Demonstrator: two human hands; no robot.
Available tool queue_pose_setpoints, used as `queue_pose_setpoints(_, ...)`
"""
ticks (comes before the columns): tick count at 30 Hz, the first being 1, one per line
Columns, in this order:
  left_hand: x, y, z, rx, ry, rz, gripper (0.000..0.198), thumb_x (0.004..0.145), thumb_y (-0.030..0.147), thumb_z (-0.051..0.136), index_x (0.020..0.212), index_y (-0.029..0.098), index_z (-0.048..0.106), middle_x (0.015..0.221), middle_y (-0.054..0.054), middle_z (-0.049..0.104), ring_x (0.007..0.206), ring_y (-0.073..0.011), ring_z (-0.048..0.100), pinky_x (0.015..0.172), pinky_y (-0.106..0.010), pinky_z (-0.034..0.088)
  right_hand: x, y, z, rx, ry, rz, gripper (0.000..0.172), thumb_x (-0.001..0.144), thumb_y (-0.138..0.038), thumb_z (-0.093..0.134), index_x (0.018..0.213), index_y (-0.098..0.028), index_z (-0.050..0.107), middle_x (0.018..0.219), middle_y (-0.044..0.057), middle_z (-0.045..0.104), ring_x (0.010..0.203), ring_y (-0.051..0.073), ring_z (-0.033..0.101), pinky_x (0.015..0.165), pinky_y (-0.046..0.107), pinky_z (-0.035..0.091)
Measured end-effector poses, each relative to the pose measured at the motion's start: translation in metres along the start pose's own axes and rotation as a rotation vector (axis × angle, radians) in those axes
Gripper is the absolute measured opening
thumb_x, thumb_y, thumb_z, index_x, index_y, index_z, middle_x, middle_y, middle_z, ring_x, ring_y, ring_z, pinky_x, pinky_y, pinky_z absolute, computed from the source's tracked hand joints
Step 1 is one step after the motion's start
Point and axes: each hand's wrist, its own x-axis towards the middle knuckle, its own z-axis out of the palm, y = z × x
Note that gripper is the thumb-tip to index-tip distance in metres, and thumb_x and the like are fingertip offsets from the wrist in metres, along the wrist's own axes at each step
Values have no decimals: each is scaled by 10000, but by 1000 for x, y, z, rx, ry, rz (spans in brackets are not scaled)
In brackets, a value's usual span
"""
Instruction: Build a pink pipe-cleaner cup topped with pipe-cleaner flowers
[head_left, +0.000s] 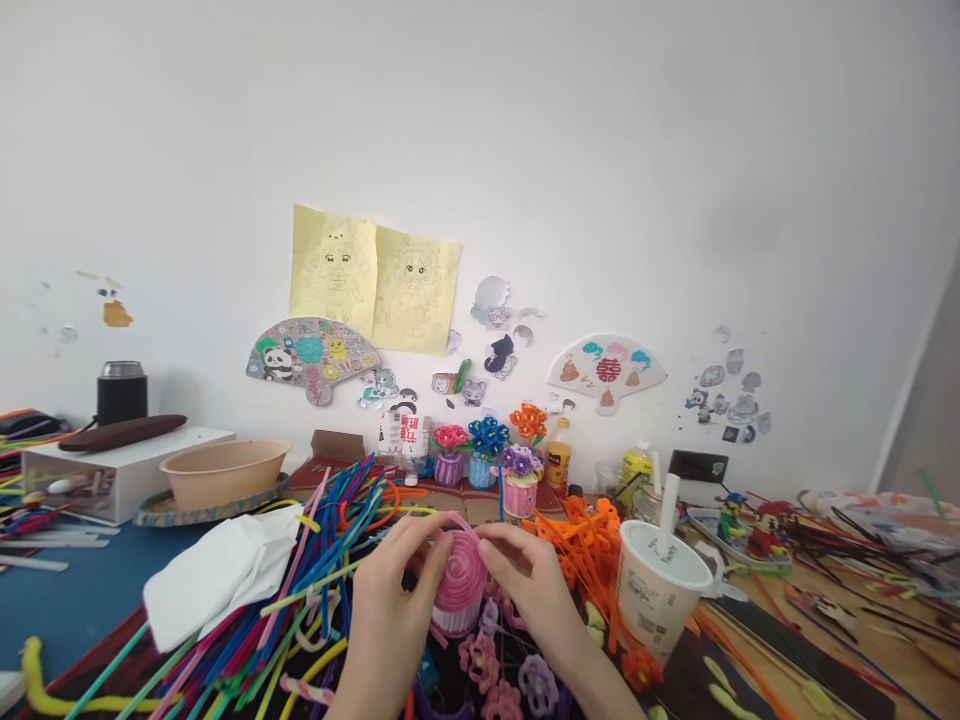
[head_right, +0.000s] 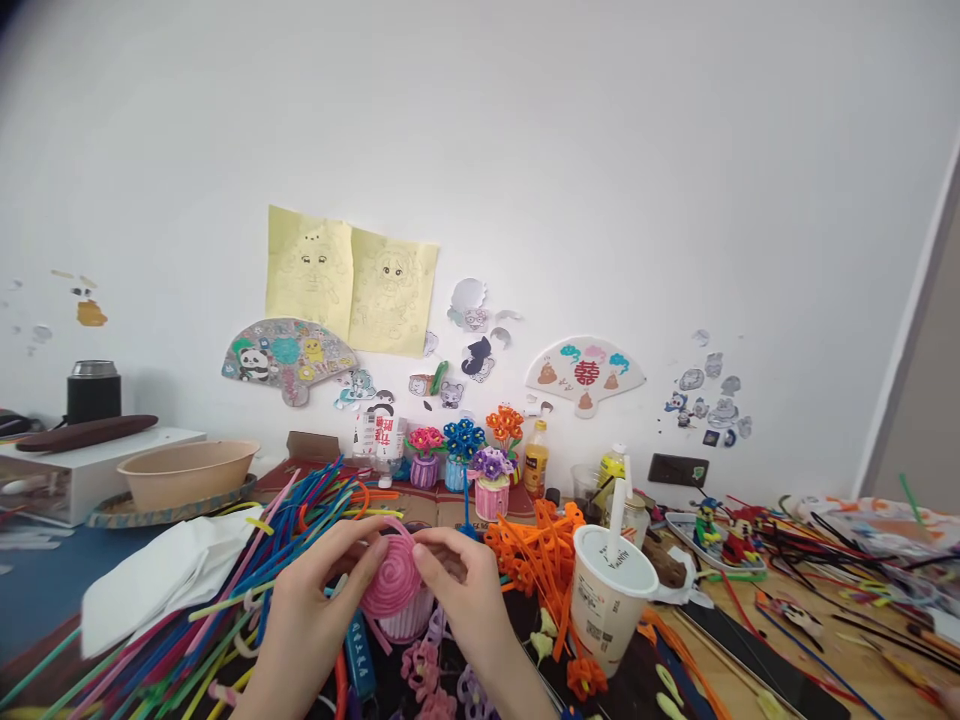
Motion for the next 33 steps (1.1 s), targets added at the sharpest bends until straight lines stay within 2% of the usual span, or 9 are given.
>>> queue_pose_setpoints(4, -1, -3, 4, 59, -44, 44, 242, 861, 337, 531, 986, 216, 699, 853, -41, 702, 723, -174, 654, 638, -249, 523, -2, 4, 4, 73, 20, 40, 293, 727, -452, 728, 819, -174, 743, 784, 59, 739, 718, 190, 649, 660, 258, 496)
queue_pose_setpoints(9, 4, -3, 3, 189, -120, 63, 291, 878, 382, 478, 972, 222, 702, 896, -56, 729, 768, -186, 675, 648, -246, 528, 0, 8, 3, 142, 42, 81, 319, 689, -461, 756, 777, -155, 727, 602, 6, 663, 474, 89, 523, 405, 170, 363)
queue_pose_setpoints(12, 5, 3, -7, 445, -132, -27, 310, 889, 377, 427, 982, 222, 679, 961, -52, 726, 801, -202, 683, 671, -276, 528, 2, 8, 0, 179, 58, 105, 366, 662, -477, 769, 765, -133, 702, 478, -37, 581, 339, 44, 416, 324, 154, 267)
queue_pose_setpoints(14, -1, 6, -17, 613, -116, -112, 300, 895, 318, 402, 913, 186, 671, 929, -88, 723, 821, -265, 683, 704, -363, 519, 5, 10, -3, 205, 82, 115, 401, 643, -494, 775, 770, -126, 682, 475, -38, 587, 296, 37, 405, 300, 153, 244)
queue_pose_setpoints(17, -25, 3, -31, 1101, -379, -314, 341, 907, 199, 341, 836, 171, 673, 861, -105, 717, 829, -310, 687, 700, -408, 510, 8, 15, -4, 255, 116, 122, 446, 605, -519, 787, 775, -127, 659, 532, -8, 640, 317, 71, 494, 303, 160, 299)
queue_pose_setpoints(19, -43, -2, -34, 1249, -484, -300, 309, 876, 144, 380, 905, 136, 687, 926, -145, 708, 898, -324, 674, 746, -414, 505, 8, 18, -4, 288, 124, 129, 449, 589, -514, 798, 770, -128, 658, 536, -4, 645, 359, 98, 549, 332, 171, 358)
queue_pose_setpoints(24, -62, -6, -25, 1353, -444, -286, 312, 834, 107, 401, 952, 82, 689, 924, -194, 693, 879, -335, 665, 748, -413, 485, 6, 19, -5, 337, 129, 148, 420, 577, -469, 821, 754, -118, 675, 498, -3, 638, 369, 100, 538, 362, 187, 374)
queue_pose_setpoints(28, -52, 7, -19, 1324, -458, -304, 302, 781, 109, 432, 877, 83, 717, 899, -217, 708, 931, -367, 644, 764, -420, 449, 7, 13, -11, 354, 171, 121, 414, 568, -469, 826, 749, -125, 683, 472, -21, 617, 359, 86, 495, 353, 189, 345)
queue_pose_setpoints(33, -39, 11, -19, 1260, -467, -387, 303, 675, 64, 436, 793, 70, 715, 831, -236, 717, 856, -392, 669, 736, -429, 423, 6, 8, -13, 373, 172, 118, 416, 554, -460, 834, 744, -119, 689, 497, -11, 633, 355, 91, 505, 345, 195, 338)
